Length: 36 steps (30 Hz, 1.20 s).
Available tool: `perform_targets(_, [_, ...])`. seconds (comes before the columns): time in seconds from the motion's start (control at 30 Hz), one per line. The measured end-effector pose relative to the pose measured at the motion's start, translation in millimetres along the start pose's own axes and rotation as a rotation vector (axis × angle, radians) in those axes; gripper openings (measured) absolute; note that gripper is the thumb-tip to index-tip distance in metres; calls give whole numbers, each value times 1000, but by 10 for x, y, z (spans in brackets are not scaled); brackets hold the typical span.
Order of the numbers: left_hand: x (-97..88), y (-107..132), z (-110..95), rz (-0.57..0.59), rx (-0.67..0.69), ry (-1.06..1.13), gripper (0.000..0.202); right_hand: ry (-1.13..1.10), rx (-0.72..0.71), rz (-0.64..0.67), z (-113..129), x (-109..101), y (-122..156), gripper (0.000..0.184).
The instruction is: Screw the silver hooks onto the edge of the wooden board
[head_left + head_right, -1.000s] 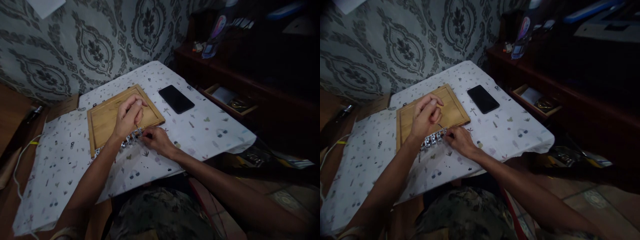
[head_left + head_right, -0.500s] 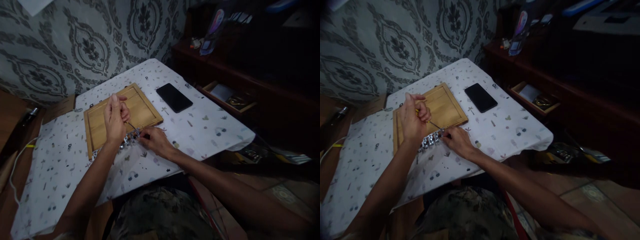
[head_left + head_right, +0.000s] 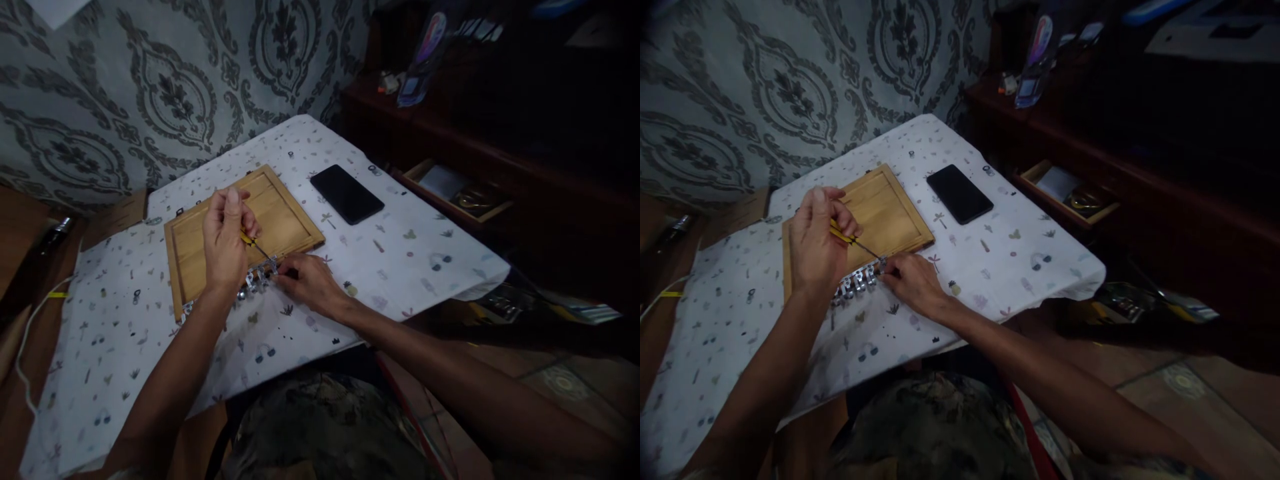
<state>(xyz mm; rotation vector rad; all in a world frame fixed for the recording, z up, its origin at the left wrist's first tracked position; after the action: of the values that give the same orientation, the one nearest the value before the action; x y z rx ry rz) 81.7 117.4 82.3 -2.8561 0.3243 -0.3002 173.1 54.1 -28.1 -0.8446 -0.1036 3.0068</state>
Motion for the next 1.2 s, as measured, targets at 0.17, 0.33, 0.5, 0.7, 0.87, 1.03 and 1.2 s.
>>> perform_targets(0.17, [107, 16, 30, 96, 1, 45, 38, 1, 12, 9, 3, 1, 3, 8])
perform_targets(0.33, [228, -39, 124, 291, -99, -10, 41, 6, 19, 16, 26, -12, 9, 9])
perform_targets(0.5, [0, -43, 13, 25, -22, -22, 38, 12, 11, -2, 1, -7, 1, 7])
perform_targets(0.7, [52, -12, 13, 34, -16, 34, 32, 5, -12, -12, 5, 5, 1, 10])
perform_targets(0.87, [143, -141, 144, 179, -150, 18, 30, 5, 17, 0, 7, -3, 4, 10])
perform_targets(1.03, [1, -121, 41, 81, -57, 30, 32, 7, -4, -7, 15, -7, 8, 9])
perform_targets(1.2, [-126, 54, -130, -36, 59, 59, 31, 18, -2, -10, 7, -4, 14, 8])
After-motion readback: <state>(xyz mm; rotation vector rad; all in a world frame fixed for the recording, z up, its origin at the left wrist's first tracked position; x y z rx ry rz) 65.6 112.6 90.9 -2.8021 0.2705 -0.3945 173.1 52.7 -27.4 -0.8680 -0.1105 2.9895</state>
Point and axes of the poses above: each hand's wrist, its own y-axis away from the middle knuckle, its own x-axis out of the palm, z = x × y, the point moved 10 cm from there along -y, towards the middle knuckle, and after that the axes turned 3 degrees about -x, right-handed, at the moved point
